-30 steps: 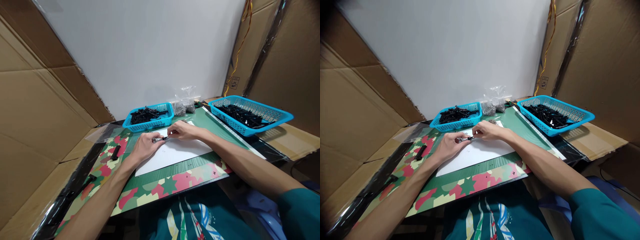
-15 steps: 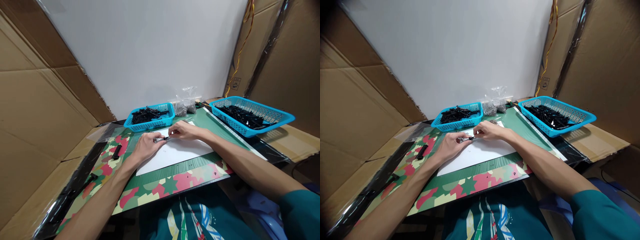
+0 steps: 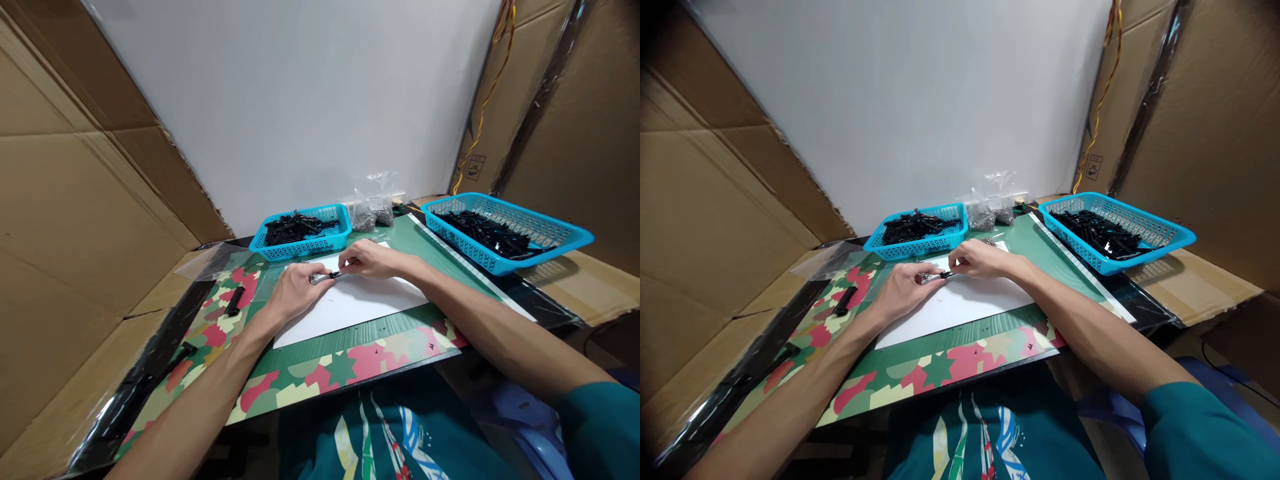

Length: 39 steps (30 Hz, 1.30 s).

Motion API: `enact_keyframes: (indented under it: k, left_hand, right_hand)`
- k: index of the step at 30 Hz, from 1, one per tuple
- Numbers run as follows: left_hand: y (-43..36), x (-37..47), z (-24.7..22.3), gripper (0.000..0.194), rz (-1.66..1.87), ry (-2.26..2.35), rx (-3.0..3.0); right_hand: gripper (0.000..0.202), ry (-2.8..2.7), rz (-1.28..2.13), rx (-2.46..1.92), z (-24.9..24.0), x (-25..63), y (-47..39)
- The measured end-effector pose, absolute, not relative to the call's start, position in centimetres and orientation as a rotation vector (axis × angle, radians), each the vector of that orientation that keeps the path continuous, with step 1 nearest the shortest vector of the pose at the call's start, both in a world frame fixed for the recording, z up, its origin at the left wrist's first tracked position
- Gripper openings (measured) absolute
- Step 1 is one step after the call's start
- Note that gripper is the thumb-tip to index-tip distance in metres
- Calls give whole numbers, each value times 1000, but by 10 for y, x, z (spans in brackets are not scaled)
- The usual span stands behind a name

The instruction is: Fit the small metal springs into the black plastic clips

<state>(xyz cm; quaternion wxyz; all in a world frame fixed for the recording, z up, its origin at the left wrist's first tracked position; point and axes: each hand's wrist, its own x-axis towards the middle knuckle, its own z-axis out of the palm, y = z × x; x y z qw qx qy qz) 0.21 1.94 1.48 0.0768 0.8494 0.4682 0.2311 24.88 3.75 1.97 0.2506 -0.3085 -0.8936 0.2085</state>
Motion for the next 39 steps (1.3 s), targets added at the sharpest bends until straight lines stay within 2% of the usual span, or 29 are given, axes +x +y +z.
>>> enact_keyframes:
  k: [17,39]
  left_hand:
    - [19,3,14,17,685,1390,2563]
    - [25,-4,-3,16,788,1276,2618]
  right_hand:
    - [19,-2480,497,-889,17,247,40]
    - [19,-2390,607,-746,4,241,44]
